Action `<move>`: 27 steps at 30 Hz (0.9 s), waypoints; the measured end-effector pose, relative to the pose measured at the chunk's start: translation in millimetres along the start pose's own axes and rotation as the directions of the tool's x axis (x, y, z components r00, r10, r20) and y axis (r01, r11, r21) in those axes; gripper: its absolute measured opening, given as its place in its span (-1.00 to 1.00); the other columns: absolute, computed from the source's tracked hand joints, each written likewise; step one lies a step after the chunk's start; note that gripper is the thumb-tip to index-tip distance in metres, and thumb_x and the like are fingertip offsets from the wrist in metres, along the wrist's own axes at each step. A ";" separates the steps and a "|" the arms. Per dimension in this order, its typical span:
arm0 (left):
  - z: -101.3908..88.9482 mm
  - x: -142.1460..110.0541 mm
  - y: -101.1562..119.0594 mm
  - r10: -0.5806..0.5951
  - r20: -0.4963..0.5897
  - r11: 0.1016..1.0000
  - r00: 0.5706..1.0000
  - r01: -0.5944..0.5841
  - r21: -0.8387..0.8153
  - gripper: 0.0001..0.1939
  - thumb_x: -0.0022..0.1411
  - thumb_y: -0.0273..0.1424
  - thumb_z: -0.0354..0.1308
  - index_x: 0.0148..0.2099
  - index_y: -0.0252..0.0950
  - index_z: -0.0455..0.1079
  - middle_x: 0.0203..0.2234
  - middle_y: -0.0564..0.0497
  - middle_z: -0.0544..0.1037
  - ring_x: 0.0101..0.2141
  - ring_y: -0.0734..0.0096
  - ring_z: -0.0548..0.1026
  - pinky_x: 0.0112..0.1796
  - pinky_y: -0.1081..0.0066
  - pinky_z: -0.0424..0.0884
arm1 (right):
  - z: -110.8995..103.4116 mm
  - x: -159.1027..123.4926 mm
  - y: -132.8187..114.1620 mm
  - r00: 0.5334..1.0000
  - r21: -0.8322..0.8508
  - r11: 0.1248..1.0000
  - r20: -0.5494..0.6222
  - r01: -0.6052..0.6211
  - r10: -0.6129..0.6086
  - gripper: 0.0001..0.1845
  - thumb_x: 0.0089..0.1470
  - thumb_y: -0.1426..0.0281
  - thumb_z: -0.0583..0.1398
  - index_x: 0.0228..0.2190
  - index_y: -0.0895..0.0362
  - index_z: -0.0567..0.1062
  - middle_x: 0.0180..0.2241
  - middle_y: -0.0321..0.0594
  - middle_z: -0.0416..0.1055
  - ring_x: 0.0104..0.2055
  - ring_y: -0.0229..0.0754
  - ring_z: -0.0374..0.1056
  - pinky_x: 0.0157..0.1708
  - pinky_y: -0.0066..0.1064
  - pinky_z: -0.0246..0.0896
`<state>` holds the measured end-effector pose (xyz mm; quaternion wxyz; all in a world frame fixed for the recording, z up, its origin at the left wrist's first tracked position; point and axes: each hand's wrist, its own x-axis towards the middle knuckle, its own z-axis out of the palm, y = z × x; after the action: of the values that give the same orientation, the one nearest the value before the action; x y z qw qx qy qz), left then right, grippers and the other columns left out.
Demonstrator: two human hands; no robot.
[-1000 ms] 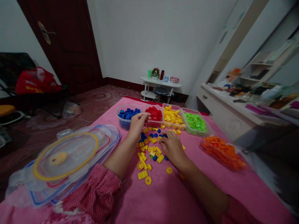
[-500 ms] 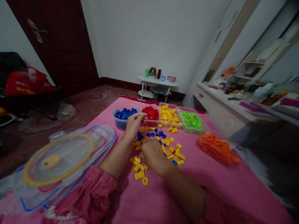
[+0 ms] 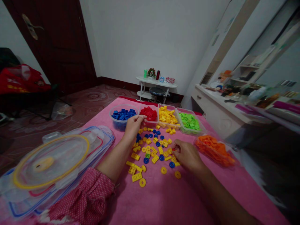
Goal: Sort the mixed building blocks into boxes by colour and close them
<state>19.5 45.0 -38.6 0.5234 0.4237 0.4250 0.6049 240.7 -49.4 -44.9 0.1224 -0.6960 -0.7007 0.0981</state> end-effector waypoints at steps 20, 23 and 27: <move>-3.8 2.0 -17.3 0.002 0.173 0.967 0.985 -0.045 0.249 -0.68 -0.12 -0.13 0.23 -0.46 -0.32 0.50 -0.51 -0.04 0.55 -0.50 0.39 0.43 -0.51 0.51 0.25 | -68.6 1.3 62.7 0.922 0.048 0.993 -0.367 -0.110 0.120 -0.79 0.00 0.34 0.14 -0.31 0.10 0.53 -0.46 -0.28 0.48 -0.43 -0.26 0.35 -0.44 -0.48 0.09; -5.2 4.5 -24.3 0.057 0.191 0.950 0.980 -0.112 0.292 -0.68 -0.07 -0.13 0.21 -0.45 -0.31 0.52 -0.51 -0.05 0.56 -0.51 0.36 0.43 -0.51 0.49 0.25 | -91.8 5.4 89.0 0.867 -0.094 0.947 -0.440 -0.306 0.236 -0.74 -0.01 0.28 0.15 -0.28 0.08 0.53 -0.39 -0.22 0.51 -0.38 -0.18 0.38 -0.44 -0.44 0.09; -7.9 6.5 -35.0 0.158 0.235 0.882 0.959 -0.244 0.402 -0.73 0.01 -0.20 0.16 -0.38 -0.28 0.55 -0.49 -0.03 0.58 -0.46 0.32 0.46 -0.44 0.45 0.30 | -88.0 5.5 79.9 0.891 -0.266 0.895 -0.384 -0.357 0.241 -0.70 0.01 0.17 0.16 -0.27 0.05 0.55 -0.28 -0.14 0.50 -0.28 -0.05 0.39 -0.41 -0.37 0.10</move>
<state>20.9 54.1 -73.8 0.3911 0.6272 0.4473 0.5037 343.8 -45.8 14.4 0.1070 -0.8137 -0.5577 -0.1246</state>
